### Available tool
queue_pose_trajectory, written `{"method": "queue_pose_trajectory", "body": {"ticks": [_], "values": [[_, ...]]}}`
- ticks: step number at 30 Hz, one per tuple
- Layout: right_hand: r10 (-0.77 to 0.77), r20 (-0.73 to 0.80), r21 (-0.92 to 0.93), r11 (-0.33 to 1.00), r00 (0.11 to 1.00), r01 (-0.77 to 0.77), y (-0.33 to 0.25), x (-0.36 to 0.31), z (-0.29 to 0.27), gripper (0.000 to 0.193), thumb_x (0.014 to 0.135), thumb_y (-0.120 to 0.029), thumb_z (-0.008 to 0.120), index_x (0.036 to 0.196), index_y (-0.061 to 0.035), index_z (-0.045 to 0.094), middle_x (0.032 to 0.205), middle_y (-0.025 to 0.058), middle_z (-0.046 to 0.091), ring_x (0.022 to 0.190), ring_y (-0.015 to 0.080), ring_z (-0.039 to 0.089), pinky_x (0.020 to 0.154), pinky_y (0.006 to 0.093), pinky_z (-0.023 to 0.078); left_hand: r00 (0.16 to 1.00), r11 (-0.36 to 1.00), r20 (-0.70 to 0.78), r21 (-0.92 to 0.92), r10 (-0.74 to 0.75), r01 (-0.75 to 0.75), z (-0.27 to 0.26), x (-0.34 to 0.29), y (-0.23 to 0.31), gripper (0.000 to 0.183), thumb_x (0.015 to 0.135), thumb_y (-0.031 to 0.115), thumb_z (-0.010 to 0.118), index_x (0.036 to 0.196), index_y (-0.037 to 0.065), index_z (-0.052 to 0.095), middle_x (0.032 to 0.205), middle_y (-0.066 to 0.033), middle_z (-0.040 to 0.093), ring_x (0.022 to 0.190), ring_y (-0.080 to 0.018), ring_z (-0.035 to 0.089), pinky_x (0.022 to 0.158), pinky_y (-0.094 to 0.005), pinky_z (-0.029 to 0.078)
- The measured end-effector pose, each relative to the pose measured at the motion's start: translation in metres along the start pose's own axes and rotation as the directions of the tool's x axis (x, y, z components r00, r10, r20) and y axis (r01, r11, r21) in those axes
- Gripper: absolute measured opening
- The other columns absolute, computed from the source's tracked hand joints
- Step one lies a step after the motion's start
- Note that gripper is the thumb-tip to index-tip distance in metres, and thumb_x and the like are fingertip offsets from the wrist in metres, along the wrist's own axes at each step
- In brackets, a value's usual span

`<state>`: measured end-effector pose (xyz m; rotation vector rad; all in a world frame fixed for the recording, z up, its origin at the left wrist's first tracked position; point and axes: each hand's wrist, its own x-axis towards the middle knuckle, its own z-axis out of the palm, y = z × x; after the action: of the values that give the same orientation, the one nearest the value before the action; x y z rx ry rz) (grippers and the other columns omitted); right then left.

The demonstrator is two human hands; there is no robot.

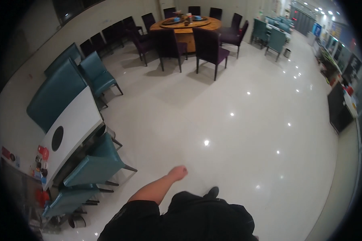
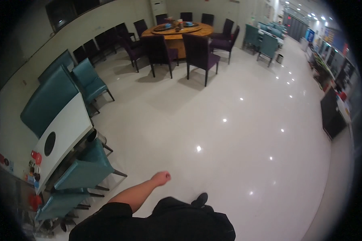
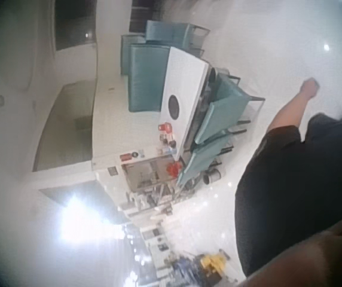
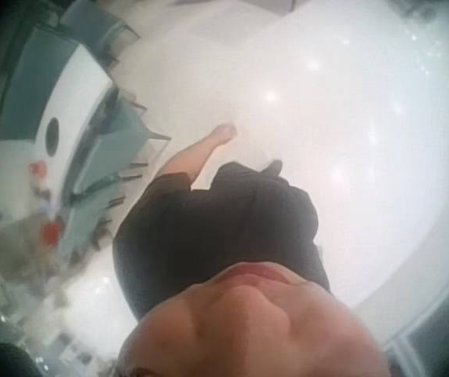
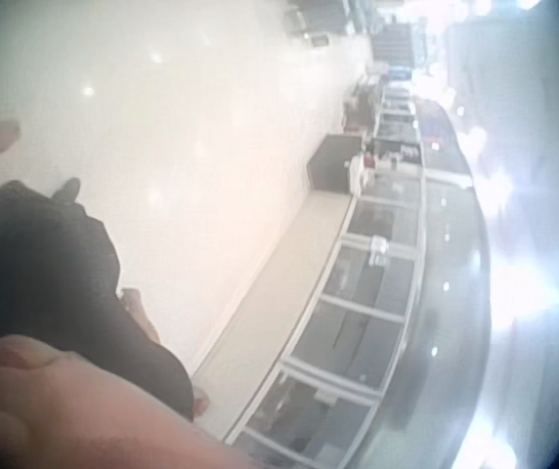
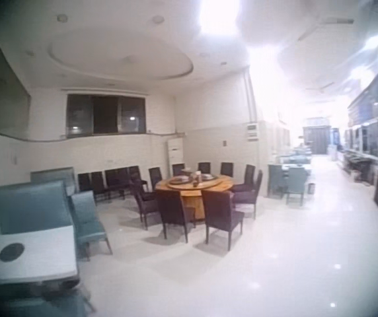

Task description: The person pushes a cleaning cart while mopping the floor, then enters a dining room to move a chair, and finally squeezes the mop in a wringer bucket.

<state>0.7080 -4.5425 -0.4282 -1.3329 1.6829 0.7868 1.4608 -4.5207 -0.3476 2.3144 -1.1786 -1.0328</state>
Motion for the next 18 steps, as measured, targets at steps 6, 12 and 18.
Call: {"method": "queue_pose_trajectory", "body": {"ticks": [6,12,18], "values": [[-0.256,-0.386,0.522,0.732,0.886,0.439,-0.299,0.093,-0.348,0.012,0.085,-0.010,0.055,0.089,0.0004,0.058,0.063,0.0092,0.059,0.048,0.0170,0.058,0.039,0.0295,0.045,0.824,0.947,0.548,0.319,-0.142,-0.049,-0.026,0.111,0.022,0.037,0.081,0.036,0.059,0.101,0.006,0.069,0.109,-0.0169,0.065,0.102,-0.0353,0.060,0.087,-0.0459,0.048],[-0.345,-0.582,0.474,0.593,0.737,0.651,-0.523,0.107,-0.550,0.023,0.084,-0.009,0.054,0.105,0.0004,0.057,0.073,0.0102,0.061,0.060,0.0156,0.060,0.052,0.0269,0.048,0.786,0.799,0.343,0.526,-0.514,0.293,-0.088,0.308,0.041,0.035,0.079,0.029,0.058,0.099,0.004,0.069,0.107,-0.0189,0.065,0.099,-0.0365,0.061,0.087,-0.0443,0.049],[-0.472,-0.199,-0.238,0.873,0.859,0.425,-0.473,0.279,-0.595,0.025,0.080,-0.027,0.062,0.094,-0.0059,0.067,0.090,0.0168,0.069,0.078,0.0300,0.067,0.068,0.0387,0.052,0.962,0.930,0.211,0.355,-0.175,0.091,-0.194,0.617,0.237,0.032,0.082,0.029,0.053,0.097,0.005,0.067,0.106,-0.0188,0.065,0.098,-0.0345,0.062,0.086,-0.0445,0.049]]}}
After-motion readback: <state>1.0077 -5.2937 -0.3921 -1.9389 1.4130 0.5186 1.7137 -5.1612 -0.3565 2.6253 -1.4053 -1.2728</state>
